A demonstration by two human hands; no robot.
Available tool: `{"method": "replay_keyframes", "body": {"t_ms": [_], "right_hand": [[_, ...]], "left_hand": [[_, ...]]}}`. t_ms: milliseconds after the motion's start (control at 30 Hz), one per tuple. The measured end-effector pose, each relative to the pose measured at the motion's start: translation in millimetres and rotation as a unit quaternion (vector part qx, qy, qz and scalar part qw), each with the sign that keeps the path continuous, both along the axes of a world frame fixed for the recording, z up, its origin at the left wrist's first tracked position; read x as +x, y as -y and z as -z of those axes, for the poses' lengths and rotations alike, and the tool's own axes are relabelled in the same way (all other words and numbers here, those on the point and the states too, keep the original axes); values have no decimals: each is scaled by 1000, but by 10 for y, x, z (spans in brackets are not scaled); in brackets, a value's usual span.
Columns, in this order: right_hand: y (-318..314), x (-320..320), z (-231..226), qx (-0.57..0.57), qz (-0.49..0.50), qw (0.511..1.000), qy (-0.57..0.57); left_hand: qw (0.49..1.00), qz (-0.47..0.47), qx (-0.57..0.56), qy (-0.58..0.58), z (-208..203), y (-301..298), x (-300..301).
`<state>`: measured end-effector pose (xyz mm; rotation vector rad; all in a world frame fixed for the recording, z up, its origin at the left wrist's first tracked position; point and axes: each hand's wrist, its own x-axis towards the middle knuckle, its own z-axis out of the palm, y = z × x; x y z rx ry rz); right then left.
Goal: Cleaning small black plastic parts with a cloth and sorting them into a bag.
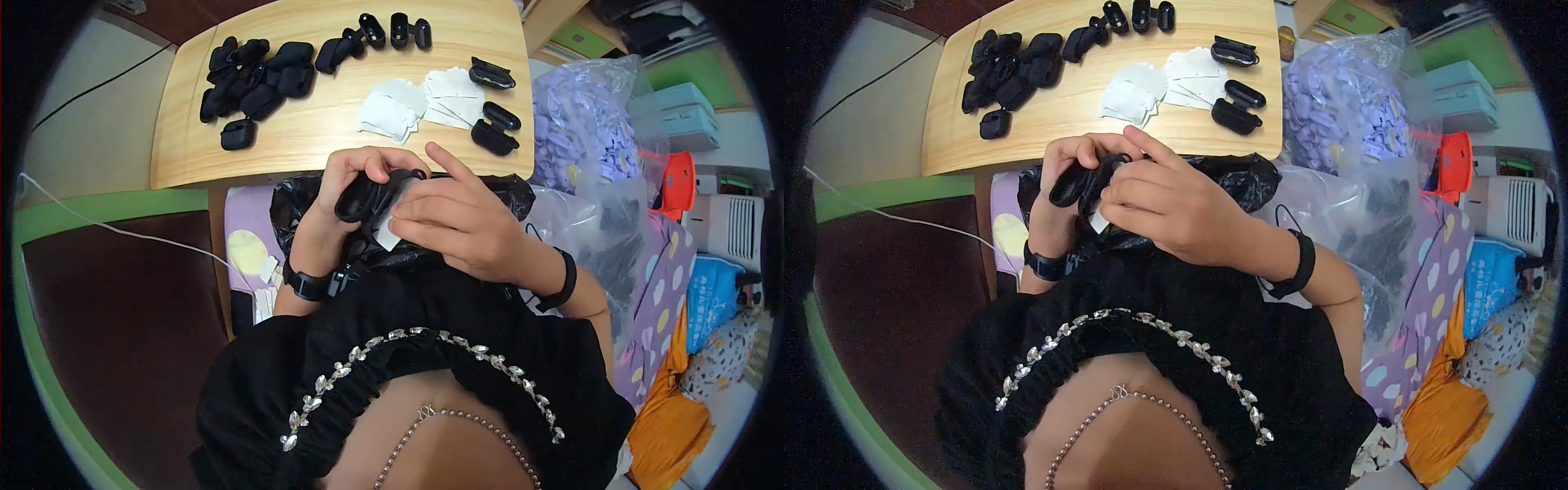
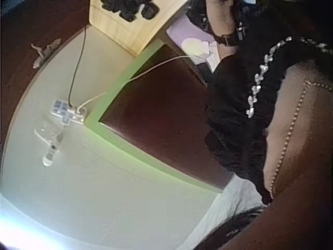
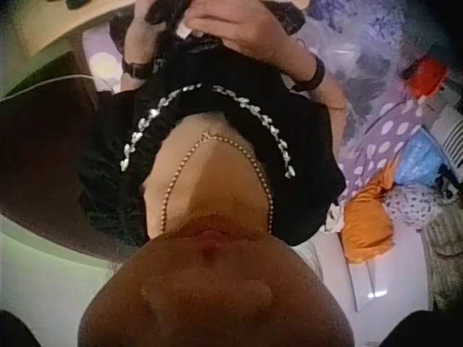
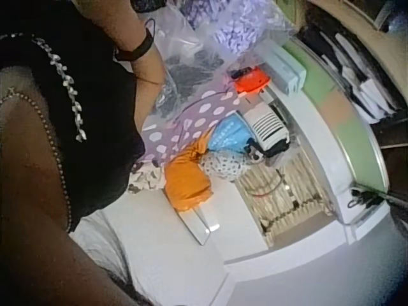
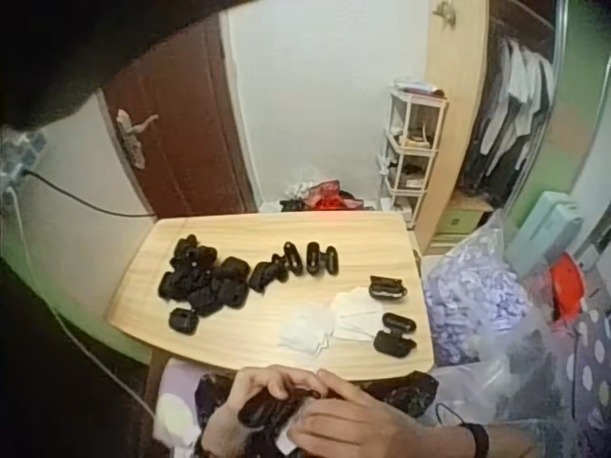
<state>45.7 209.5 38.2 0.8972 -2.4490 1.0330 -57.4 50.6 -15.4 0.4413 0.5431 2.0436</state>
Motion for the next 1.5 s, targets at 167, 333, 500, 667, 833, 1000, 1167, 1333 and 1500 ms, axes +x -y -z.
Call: {"method": "replay_keyframes", "body": {"t_ms": [167,333,500,667,833,1000,1167,1333,1500], "right_hand": [[50,6,20,44,16,999,-2],[76,43,56,78,34,996,-26],[183,153,80,132,73,987,-55],[262,230,29,185,90,976,-77],[-123,459,-574,-211,-196,952,102],[-441,1078,-1214,-11,-529,841,113],[-289,1389,-1299,-13,-510,856,80],[-131,1510,-1522,5,-597,802,8],[92,1834,-1920,16,-660,749,-53]], "left_hand": [[994,56,-10,96,201,32,-83],[993,63,-11,98,324,52,-119],[997,36,-31,60,426,112,-72],[999,-38,-20,10,193,201,111],[956,97,75,-267,-614,745,70],[558,574,274,-533,-1544,959,294],[621,460,272,-574,-1758,1205,624],[600,241,293,-704,-1908,1615,913],[700,89,339,-623,-1639,1866,1352]]}}
